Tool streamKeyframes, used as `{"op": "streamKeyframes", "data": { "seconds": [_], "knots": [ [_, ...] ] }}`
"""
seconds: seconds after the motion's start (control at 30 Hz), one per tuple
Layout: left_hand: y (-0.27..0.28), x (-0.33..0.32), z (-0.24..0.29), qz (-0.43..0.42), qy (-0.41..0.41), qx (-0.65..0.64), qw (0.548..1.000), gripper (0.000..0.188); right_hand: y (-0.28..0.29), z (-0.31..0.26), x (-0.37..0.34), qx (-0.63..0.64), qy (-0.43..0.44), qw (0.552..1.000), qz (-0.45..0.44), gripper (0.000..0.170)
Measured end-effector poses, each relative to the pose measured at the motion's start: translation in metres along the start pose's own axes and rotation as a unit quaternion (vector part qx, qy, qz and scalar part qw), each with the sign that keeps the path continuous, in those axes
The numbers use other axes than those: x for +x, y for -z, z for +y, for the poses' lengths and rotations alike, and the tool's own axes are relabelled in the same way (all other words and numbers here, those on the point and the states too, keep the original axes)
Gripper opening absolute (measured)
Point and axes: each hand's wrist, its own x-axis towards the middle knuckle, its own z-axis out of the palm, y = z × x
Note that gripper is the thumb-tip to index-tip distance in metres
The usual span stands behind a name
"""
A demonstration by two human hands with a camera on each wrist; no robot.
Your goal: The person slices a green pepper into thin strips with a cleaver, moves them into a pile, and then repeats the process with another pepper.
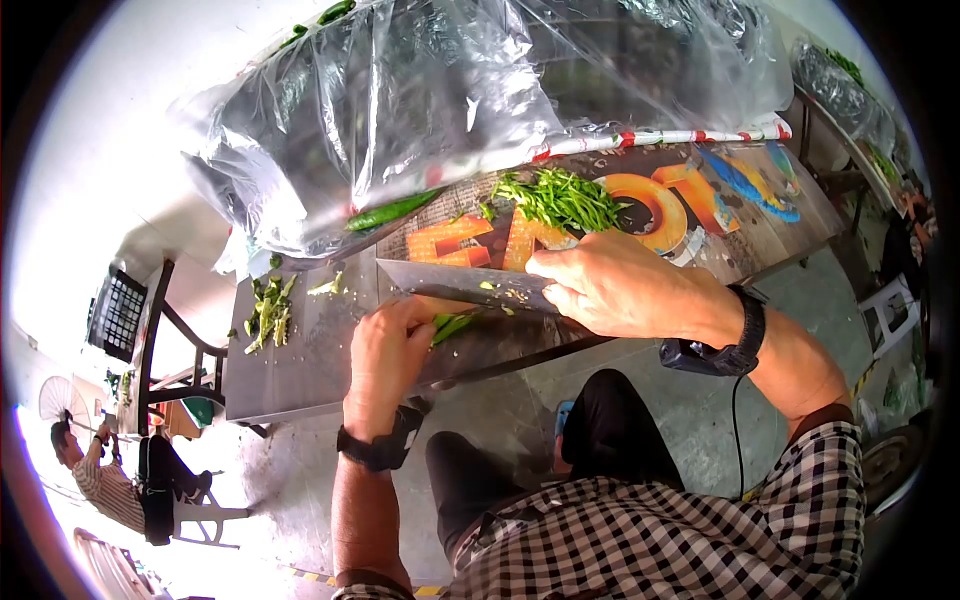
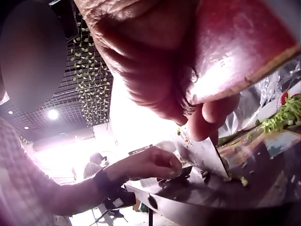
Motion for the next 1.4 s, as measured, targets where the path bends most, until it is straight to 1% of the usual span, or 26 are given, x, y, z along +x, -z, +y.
{"op": "streamKeyframes", "data": {
  "seconds": [0.1, 0.2, 0.27, 0.37, 0.4, 0.47, 0.53, 0.67, 0.77, 0.83, 0.9, 0.93, 1.03, 1.1, 1.13, 1.2, 1.27, 1.3, 1.37, 1.4],
  "knots": [
    [0.002, 0.007, 0.013, 0.028, -0.041, 0.025, 0.998, 0.007, 0.000, 0.004, 0.004, -0.001, -0.005, 1.000, -0.001, 0.013],
    [-0.012, 0.017, -0.001, 0.045, -0.064, 0.021, 0.997, 0.005, -0.003, 0.007, 0.004, 0.000, -0.012, 1.000, 0.005, 0.012],
    [-0.013, 0.019, -0.005, 0.048, -0.077, -0.012, 0.996, 0.005, -0.004, 0.007, 0.001, 0.013, -0.018, 1.000, 0.017, 0.011],
    [-0.008, 0.011, -0.010, 0.046, -0.087, -0.061, 0.993, 0.010, -0.001, 0.006, -0.004, 0.037, -0.025, 0.999, 0.009, 0.011],
    [-0.007, 0.007, -0.011, 0.043, -0.089, -0.077, 0.992, 0.012, 0.000, 0.006, -0.005, 0.046, -0.040, 0.998, -0.001, 0.011],
    [-0.008, -0.001, -0.008, 0.061, -0.121, -0.079, 0.988, 0.015, 0.001, 0.004, -0.007, 0.063, -0.072, 0.995, -0.024, 0.012],
    [-0.008, -0.003, -0.007, 0.067, -0.141, -0.068, 0.985, 0.017, 0.000, 0.006, -0.006, 0.057, -0.054, 0.997, -0.029, 0.012],
    [-0.009, -0.005, -0.004, 0.054, -0.145, -0.042, 0.987, 0.020, 0.002, 0.015, -0.004, 0.047, -0.035, 0.998, -0.032, 0.011],
    [-0.010, -0.005, -0.003, 0.048, -0.149, -0.038, 0.987, 0.020, 0.012, 0.021, -0.006, -0.013, -0.047, 0.999, -0.005, 0.011],
    [-0.012, -0.002, 0.000, 0.041, -0.152, -0.039, 0.987, 0.020, 0.014, 0.028, -0.007, -0.077, -0.020, 0.997, 0.018, 0.010],
    [-0.013, 0.001, 0.006, 0.028, -0.155, -0.044, 0.987, 0.020, 0.018, 0.023, -0.008, -0.048, -0.078, 0.996, 0.017, 0.011],
    [-0.013, 0.001, 0.007, 0.026, -0.150, -0.059, 0.987, 0.021, 0.021, 0.018, -0.009, -0.064, -0.059, 0.996, 0.023, 0.013],
    [-0.013, 0.004, 0.006, 0.018, -0.134, -0.090, 0.987, 0.022, 0.023, 0.019, -0.007, -0.025, -0.094, 0.994, 0.040, 0.014],
    [-0.013, 0.002, 0.002, 0.013, -0.118, -0.099, 0.988, 0.024, 0.023, 0.024, -0.008, -0.052, -0.084, 0.992, 0.082, 0.013],
    [-0.013, 0.003, 0.002, 0.010, -0.126, -0.094, 0.988, 0.025, 0.022, 0.026, -0.009, -0.065, -0.079, 0.989, 0.103, 0.013],
    [-0.011, 0.003, 0.004, 0.006, -0.140, -0.081, 0.987, 0.025, 0.020, 0.021, -0.006, -0.089, -0.021, 0.993, 0.075, 0.014],
    [-0.009, 0.003, 0.007, 0.003, -0.142, -0.084, 0.986, 0.024, 0.023, 0.005, 0.000, 0.003, -0.121, 0.993, -0.003, 0.016],
    [-0.009, 0.003, 0.008, 0.001, -0.144, -0.085, 0.986, 0.024, 0.013, 0.005, 0.000, 0.039, -0.083, 0.995, 0.026, 0.013],
    [-0.009, 0.003, 0.008, -0.004, -0.136, -0.088, 0.987, 0.025, 0.007, 0.002, 0.002, 0.009, -0.034, 0.999, 0.015, 0.012],
    [-0.009, 0.001, 0.007, -0.006, -0.132, -0.089, 0.987, 0.025, 0.004, -0.001, 0.003, 0.008, -0.011, 0.999, 0.030, 0.011]
  ]
}}
